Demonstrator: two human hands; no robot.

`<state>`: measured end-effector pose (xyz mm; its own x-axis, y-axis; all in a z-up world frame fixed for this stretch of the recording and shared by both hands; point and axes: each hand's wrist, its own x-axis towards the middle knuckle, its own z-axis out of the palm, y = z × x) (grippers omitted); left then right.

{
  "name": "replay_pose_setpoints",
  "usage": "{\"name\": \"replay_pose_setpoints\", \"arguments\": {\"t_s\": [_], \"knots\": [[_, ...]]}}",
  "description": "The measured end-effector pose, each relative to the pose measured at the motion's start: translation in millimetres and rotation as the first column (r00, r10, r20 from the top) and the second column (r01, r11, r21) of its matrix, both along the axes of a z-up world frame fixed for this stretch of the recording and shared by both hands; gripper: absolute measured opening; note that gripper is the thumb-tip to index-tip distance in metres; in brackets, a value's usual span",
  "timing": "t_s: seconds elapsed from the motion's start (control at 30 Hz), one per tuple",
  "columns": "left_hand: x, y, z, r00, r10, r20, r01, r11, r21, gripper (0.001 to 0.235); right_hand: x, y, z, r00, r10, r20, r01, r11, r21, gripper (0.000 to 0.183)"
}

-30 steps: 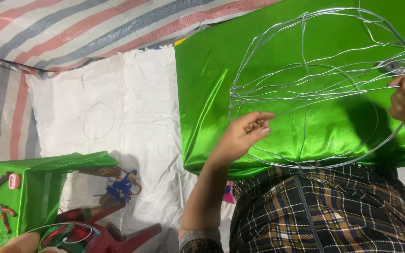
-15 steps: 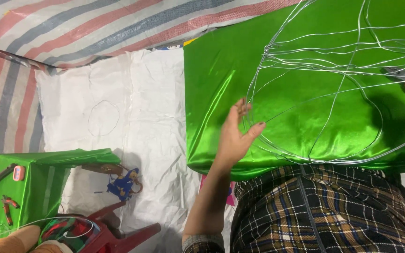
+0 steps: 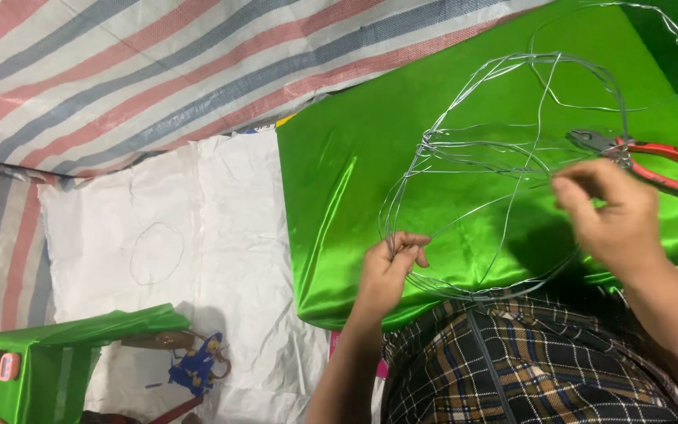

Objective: Assembling a wire frame by bending and cutting metal wire with pliers

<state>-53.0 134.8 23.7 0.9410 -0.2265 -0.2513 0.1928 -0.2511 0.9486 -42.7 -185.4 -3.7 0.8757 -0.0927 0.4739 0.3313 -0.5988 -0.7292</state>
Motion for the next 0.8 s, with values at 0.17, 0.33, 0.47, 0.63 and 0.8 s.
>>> {"name": "replay_pose_setpoints", "arguments": {"t_s": [0.17,0.33,0.47,0.63,0.8], "knots": [[-3,1,-9,0.998,0.052,-0.032,-0.056,0.989,-0.136,0.021,9,25,-9,0.920,-0.056,-0.389,-0.004,0.988,-0.153,0.044],[0,1,-6,0.998,0.061,-0.034,-0.062,0.998,-0.013,0.023,12,36,-22,0.909,-0.076,-0.410,-0.015,0.977,-0.214,0.055],[-2,2,-10,0.997,0.079,0.013,-0.078,0.996,-0.052,0.023,9,36,-39,0.964,-0.041,-0.262,-0.015,0.978,-0.207,0.048],[-2,6,-14,0.996,0.086,0.005,-0.085,0.995,-0.052,0.024,11,34,-37,0.962,-0.025,-0.270,-0.015,0.989,-0.148,0.043],[-2,6,-11,0.996,0.078,-0.035,-0.079,0.997,-0.010,0.024,12,30,-34,0.963,-0.038,-0.267,0.018,0.997,-0.078,0.048]]}}
